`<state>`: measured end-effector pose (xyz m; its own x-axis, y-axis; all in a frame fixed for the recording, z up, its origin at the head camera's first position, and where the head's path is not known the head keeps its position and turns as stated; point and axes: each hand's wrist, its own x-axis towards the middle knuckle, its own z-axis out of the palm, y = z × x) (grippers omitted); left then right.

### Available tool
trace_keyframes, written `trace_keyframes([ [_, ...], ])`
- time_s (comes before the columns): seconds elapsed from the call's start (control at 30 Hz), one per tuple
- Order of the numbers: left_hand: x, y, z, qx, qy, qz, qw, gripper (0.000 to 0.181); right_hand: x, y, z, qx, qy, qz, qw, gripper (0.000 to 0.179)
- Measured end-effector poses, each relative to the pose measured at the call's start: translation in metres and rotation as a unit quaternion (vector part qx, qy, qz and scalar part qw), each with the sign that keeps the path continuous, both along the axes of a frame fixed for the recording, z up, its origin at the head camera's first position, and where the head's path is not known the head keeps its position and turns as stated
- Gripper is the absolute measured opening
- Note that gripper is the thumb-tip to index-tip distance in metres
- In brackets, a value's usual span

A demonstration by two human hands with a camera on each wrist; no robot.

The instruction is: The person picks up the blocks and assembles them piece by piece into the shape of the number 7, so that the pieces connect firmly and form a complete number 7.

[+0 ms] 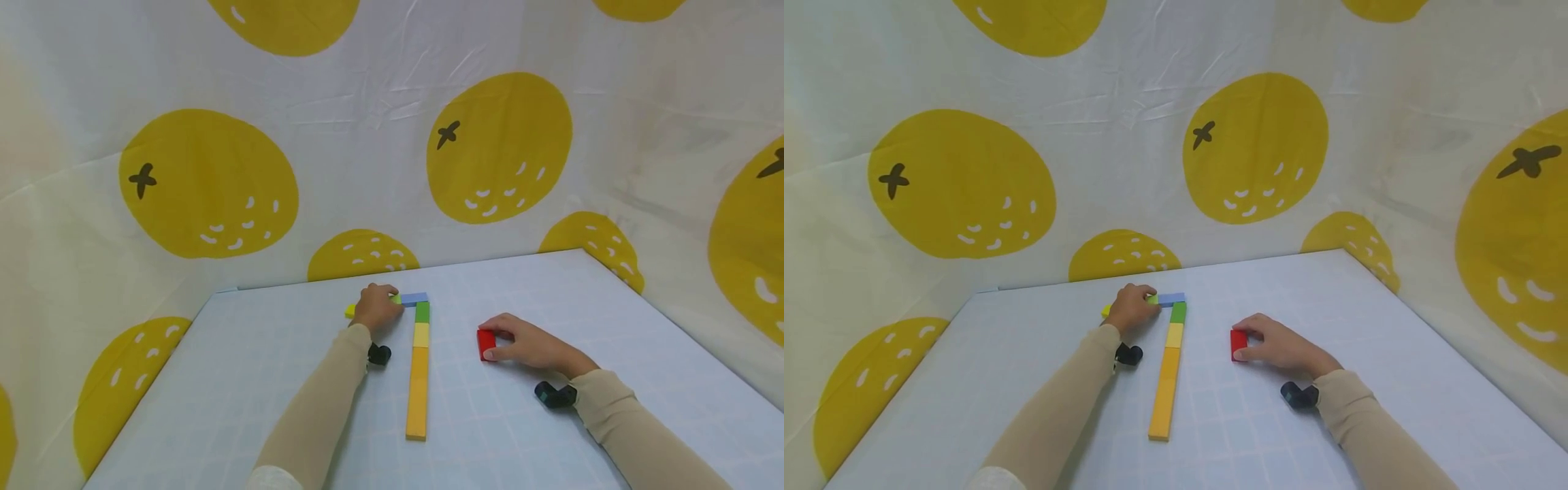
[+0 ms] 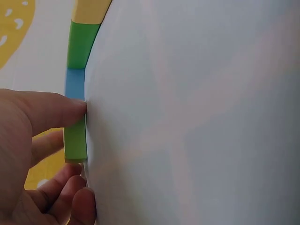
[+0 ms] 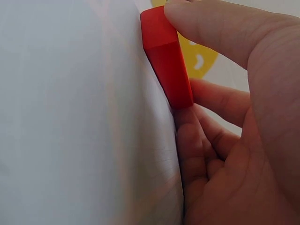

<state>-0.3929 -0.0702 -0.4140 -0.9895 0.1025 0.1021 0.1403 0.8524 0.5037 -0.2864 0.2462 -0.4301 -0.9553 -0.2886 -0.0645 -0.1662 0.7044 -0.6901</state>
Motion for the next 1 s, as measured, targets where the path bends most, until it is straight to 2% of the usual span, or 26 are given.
trace_keyframes([
  [0.2, -0.0004, 0.0006, 0.0012, -0.011, 0.001, -0.006, 0.9999, 0.035, -0.0010, -0.0002, 0.0012, 0.000, 0.002, 0.003, 1.0000, 0.070],
  [0.6, 0.0045, 0.0022, 0.0001, -0.005, -0.008, 0.003, 1.0000, 0.033, 0.0017, -0.0007, 0.0011, -0.004, -0.001, 0.003, 1.0000, 0.070],
  [0.83, 0.0048, 0.0015, -0.0005, -0.006, -0.004, -0.004, 1.0000, 0.034, 0.0049, -0.0017, 0.0037, -0.011, 0.011, 0.018, 0.9997, 0.066],
  [1.0, 0.0035, 0.0008, -0.0007, -0.007, -0.005, -0.003, 1.0000, 0.038, 0.0050, -0.0016, 0.0042, -0.011, 0.010, 0.015, 0.9998, 0.066],
])
